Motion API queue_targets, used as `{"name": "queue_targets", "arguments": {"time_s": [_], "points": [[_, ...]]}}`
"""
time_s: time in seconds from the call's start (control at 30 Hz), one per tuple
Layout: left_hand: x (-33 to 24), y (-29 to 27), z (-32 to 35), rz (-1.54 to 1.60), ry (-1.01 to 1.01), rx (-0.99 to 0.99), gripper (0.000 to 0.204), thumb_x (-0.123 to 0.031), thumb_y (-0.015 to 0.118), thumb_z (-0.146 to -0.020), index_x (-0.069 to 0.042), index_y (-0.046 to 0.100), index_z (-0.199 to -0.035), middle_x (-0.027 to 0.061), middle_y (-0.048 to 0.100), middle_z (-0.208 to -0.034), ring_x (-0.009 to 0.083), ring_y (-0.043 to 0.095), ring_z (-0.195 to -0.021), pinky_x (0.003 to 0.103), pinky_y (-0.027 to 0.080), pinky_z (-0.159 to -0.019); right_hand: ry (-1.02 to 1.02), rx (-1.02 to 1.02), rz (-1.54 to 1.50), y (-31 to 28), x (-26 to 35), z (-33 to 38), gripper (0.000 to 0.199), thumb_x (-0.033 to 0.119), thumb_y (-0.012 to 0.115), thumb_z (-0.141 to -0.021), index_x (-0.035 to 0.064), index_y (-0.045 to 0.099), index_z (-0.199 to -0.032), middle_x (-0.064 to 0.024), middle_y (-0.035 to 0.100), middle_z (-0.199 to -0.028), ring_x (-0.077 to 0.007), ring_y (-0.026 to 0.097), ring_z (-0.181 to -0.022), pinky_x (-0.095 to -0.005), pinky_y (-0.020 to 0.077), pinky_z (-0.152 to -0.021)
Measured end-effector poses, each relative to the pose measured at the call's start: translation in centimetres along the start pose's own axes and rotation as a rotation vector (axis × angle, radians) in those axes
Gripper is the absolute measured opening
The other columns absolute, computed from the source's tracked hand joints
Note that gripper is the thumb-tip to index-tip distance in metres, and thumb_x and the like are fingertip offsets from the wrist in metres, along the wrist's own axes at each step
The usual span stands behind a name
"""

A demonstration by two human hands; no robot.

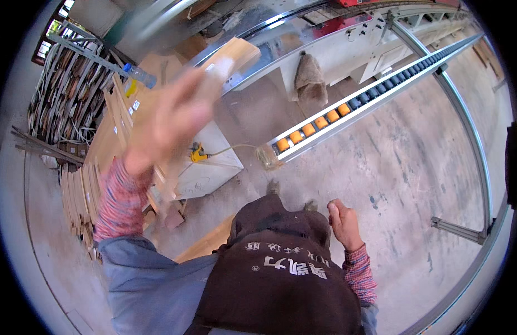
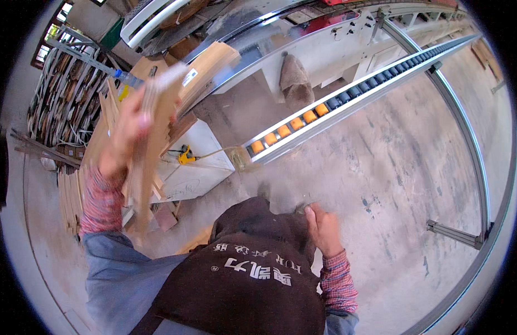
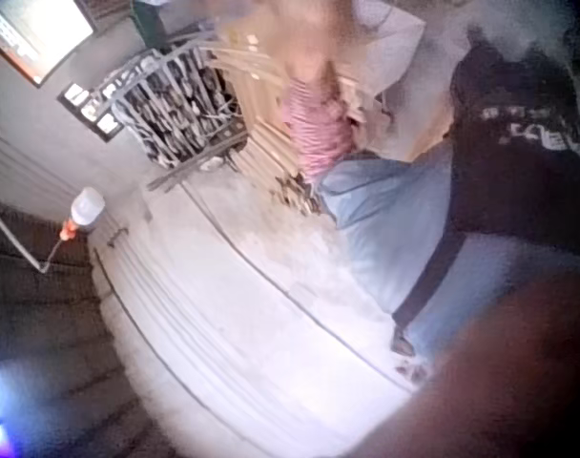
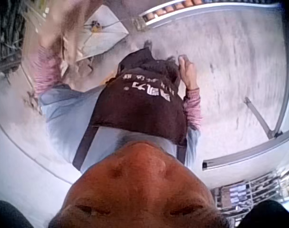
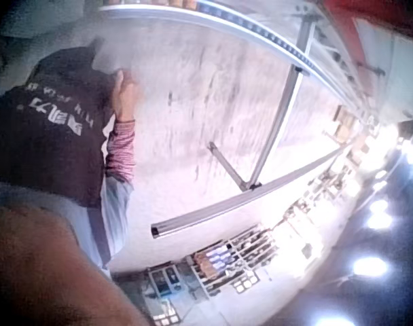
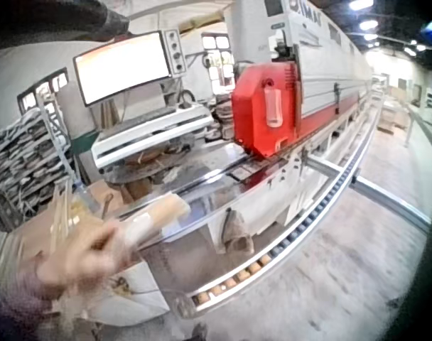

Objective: The person repeatedly picks up rectangular wooden boards from a pile, uses a utility knife to shave thin strips from the edges, and places the boards back on the pile. The process is repeated for several boards throughout the clip.

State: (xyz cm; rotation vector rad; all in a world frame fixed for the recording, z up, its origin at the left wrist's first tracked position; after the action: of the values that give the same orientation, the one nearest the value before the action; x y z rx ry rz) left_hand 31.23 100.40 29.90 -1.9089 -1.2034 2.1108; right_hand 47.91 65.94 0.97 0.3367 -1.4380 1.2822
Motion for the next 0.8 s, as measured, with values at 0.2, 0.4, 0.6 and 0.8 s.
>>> {"name": "queue_targets", "arguments": {"time_s": [0.2,0.4,0.6,0.8], "points": [[6.9,-6.7,-15.5,-0.946,-0.084,-0.065,0.084,-0.071,0.056,-0.085,0.003,0.059,-0.126,0.0199,0.066,-0.112,0.0322,0.066,-0.102,0.043,0.051,-0.089,0.065,-0.024,0.019,3.0,2.7,-1.9,0.030,0.030,0.052,-0.104,0.0041,0.064,-0.097,-0.0240,0.060,-0.068,-0.0457,0.062,-0.065,-0.0504,0.0453,-0.057],[20.1,-8.5,-25.4,-1.063,-0.032,-0.117,0.092,-0.077,0.057,-0.082,0.005,0.060,-0.123,0.0269,0.065,-0.116,0.0415,0.064,-0.108,0.051,0.051,-0.093,0.124,-0.065,-0.069,6.1,4.8,-4.6,0.035,0.032,0.048,-0.106,0.0016,0.063,-0.096,-0.0182,0.060,-0.065,-0.0361,0.061,-0.061,-0.0445,0.0456,-0.057],[28.9,-9.1,-28.6,-0.972,-0.136,-0.183,0.095,-0.076,0.059,-0.082,-0.001,0.054,-0.139,0.0235,0.050,-0.140,0.0414,0.042,-0.136,0.064,0.047,-0.097,0.288,-0.099,-0.241,12.0,9.3,-6.1,0.046,0.038,0.042,-0.110,-0.0013,0.062,-0.097,-0.0030,0.053,-0.056,-0.0110,0.049,-0.048,-0.0296,0.0375,-0.046],[29.5,-13.5,-24.5,-0.815,-0.078,-0.341,0.095,-0.077,0.059,-0.081,0.003,0.057,-0.133,0.0251,0.054,-0.130,0.0408,0.048,-0.127,0.061,0.044,-0.100,0.320,0.019,-0.243,17.5,12.2,-6.7,0.047,0.039,0.042,-0.110,-0.0015,0.062,-0.097,-0.0034,0.055,-0.057,-0.0106,0.049,-0.047,-0.0296,0.0369,-0.045]]}}
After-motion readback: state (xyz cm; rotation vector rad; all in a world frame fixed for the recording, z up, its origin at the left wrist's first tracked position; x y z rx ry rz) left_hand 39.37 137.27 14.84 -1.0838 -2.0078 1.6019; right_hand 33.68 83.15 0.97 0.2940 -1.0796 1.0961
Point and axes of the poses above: each hand's wrist, its own z-axis away from the middle knuckle, its own y-axis out of the palm, x = y × z, the point moved 4 cm from there along -z, towards the middle knuckle
